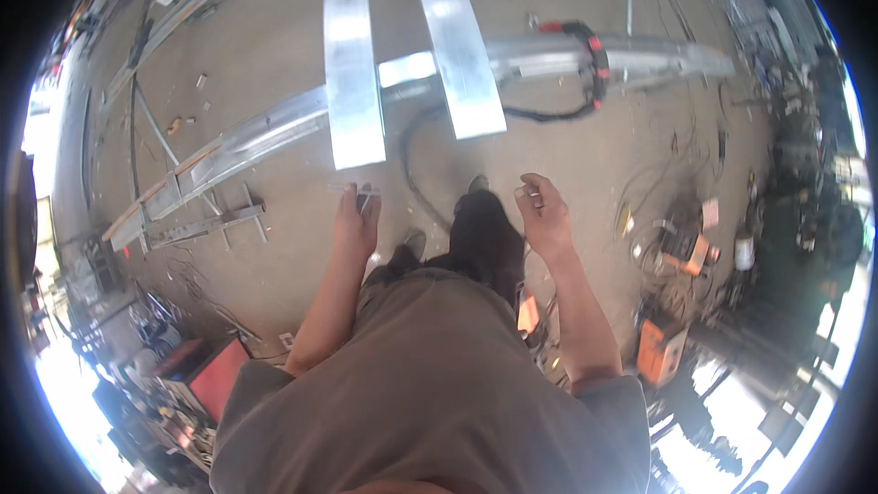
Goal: The person adjusts a welding machine, then uses a welding torch to join metal bars into a frame. They repeatedly position the bars and weld along the seams, creating a connected metal structure.
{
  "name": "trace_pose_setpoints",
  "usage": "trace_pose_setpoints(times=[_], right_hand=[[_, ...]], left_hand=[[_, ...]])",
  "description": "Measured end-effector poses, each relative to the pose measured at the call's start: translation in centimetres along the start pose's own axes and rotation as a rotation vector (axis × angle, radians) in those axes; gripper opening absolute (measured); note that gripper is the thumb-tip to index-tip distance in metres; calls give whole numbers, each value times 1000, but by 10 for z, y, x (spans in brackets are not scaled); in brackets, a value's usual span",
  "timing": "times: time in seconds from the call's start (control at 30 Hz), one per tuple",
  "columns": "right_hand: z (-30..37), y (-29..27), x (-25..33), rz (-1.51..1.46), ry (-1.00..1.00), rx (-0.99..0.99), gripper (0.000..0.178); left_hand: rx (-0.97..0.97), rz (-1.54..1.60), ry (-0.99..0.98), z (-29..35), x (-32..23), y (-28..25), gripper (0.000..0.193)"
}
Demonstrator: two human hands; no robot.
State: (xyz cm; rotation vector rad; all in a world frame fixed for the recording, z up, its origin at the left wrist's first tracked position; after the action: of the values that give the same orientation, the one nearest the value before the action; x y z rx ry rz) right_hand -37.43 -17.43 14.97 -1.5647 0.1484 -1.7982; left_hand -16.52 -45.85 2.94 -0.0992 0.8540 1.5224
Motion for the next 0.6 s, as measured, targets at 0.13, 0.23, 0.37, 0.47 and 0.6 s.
trace_pose_setpoints(times=[0.13,0.23,0.37,0.47,0.6], right_hand=[[-125,4,30,69,-163,127,37],[-224,7,48,106,-270,210,40],[-308,15,72,90,-249,369,41],[-332,25,94,197,-291,527,40],[-342,45,124,194,-422,664,37]], left_hand=[[4,-136,231,-21,7,17,57],[-159,70,198,-30,10,34,61],[-447,216,185,-28,16,65,71],[-419,301,244,-30,18,80,69],[-440,345,225,-29,18,79,68]])
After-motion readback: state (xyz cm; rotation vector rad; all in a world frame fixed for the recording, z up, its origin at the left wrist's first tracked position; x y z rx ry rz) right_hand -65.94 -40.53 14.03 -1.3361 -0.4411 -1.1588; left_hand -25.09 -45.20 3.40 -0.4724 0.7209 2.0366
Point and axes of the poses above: each hand's wrist, its own z-axis away from the middle knuckle, its own y-axis out of the palm, x = y × z, the point moved 2 cm from there along -z, towards the middle knuckle, and after that the axes turned 2 degrees about -x, right-handed, at the moved point
